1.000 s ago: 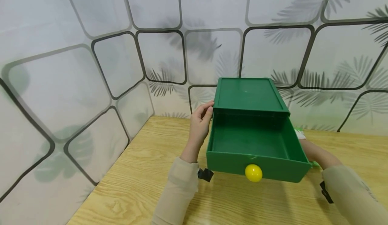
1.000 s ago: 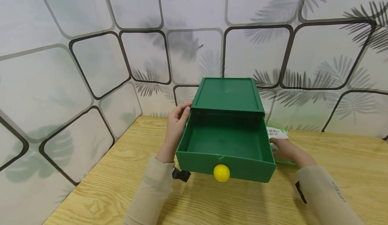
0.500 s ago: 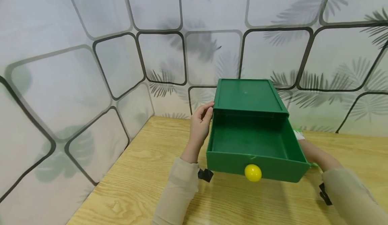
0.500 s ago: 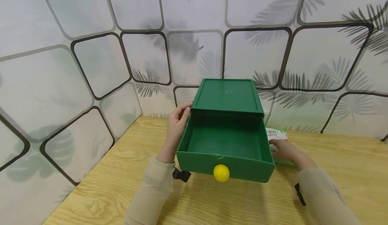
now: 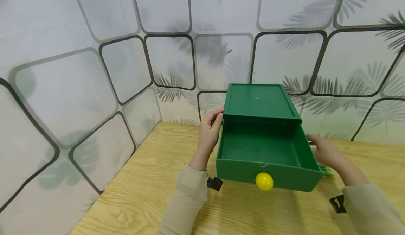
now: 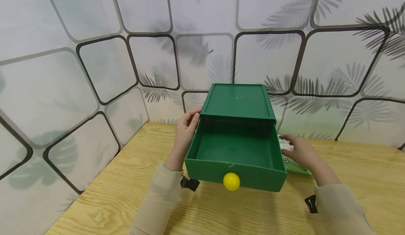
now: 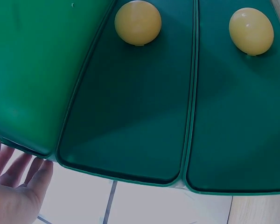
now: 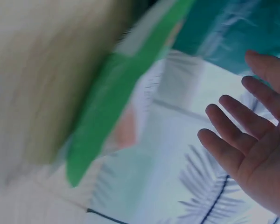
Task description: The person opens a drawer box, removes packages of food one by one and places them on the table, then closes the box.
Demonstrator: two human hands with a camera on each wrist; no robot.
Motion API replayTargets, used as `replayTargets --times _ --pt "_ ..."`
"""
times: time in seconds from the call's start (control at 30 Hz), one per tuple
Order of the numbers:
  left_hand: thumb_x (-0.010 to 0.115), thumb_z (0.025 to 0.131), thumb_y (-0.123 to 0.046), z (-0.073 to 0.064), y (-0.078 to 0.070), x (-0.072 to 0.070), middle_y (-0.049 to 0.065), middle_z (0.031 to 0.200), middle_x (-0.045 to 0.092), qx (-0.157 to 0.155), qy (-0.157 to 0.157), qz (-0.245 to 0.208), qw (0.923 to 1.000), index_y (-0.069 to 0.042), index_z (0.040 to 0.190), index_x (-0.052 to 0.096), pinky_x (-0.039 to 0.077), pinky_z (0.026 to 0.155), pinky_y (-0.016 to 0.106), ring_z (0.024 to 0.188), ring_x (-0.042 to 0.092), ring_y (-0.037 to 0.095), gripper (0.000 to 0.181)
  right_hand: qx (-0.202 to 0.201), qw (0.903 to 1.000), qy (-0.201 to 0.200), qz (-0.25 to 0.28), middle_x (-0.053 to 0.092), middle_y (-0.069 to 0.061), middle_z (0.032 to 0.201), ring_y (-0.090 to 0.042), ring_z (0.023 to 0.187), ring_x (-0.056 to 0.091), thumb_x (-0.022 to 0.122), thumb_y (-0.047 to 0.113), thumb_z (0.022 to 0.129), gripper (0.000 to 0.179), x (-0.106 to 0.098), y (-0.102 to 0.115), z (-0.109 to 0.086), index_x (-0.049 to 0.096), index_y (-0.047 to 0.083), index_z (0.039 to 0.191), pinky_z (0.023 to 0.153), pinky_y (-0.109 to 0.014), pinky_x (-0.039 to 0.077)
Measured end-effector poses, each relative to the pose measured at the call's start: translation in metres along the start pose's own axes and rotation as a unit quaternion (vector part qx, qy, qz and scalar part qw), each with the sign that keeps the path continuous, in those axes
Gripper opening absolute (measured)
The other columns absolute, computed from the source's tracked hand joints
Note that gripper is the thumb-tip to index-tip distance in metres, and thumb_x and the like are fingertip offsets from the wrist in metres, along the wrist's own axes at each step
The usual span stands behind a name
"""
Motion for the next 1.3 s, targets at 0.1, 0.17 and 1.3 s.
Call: replayTargets --times 0.1,0.17,1.3 --pt "0.046 0.093 -0.007 -0.002 -0.010 0.000 0.019 0.115 0.054 -0.004 0.002 0.001 1.0000 0.009 0.113 0.055 0.045 0.081 0.033 0.102 0.052 0.027 0.027 0.009 0.9994 -0.022 0.024 0.034 -0.038 0.122 -0.054 0.106 0.035 0.056 0.019 0.088 0.053 -0.008 0.011 -0.004 0.036 -0.015 0.124 0.079 -0.058 0.038" --pt "0.046 0.092 -0.005 -0.004 -0.018 0.001 0.021 0.115 0.054 -0.005 0.002 0.002 1.0000 0.010 0.112 0.054 0.045 0.081 0.035 0.102 0.052 0.029 0.026 0.004 0.9985 -0.042 0.035 0.033 -0.037 0.124 -0.053 0.107 0.034 0.054 0.020 0.090 0.052 -0.012 0.019 -0.007 0.036 -0.013 0.125 0.082 -0.058 0.036" --pt "0.045 0.093 -0.005 -0.005 -0.022 0.000 0.021 0.116 0.052 -0.015 0.012 -0.006 0.9998 0.010 0.114 0.054 0.044 0.082 0.039 0.103 0.050 0.036 0.027 -0.173 0.9039 -0.391 -0.012 0.060 -0.006 0.095 0.018 0.092 0.040 0.071 -0.011 0.065 0.035 -0.042 0.127 -0.069 0.063 -0.004 0.099 0.079 -0.003 0.032"
Point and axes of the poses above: each hand's wrist, its own z-axis towards the middle knuckle, its own x-axis out of the palm, y = z × x, the point moved 2 cm from there along z, towards the middle knuckle
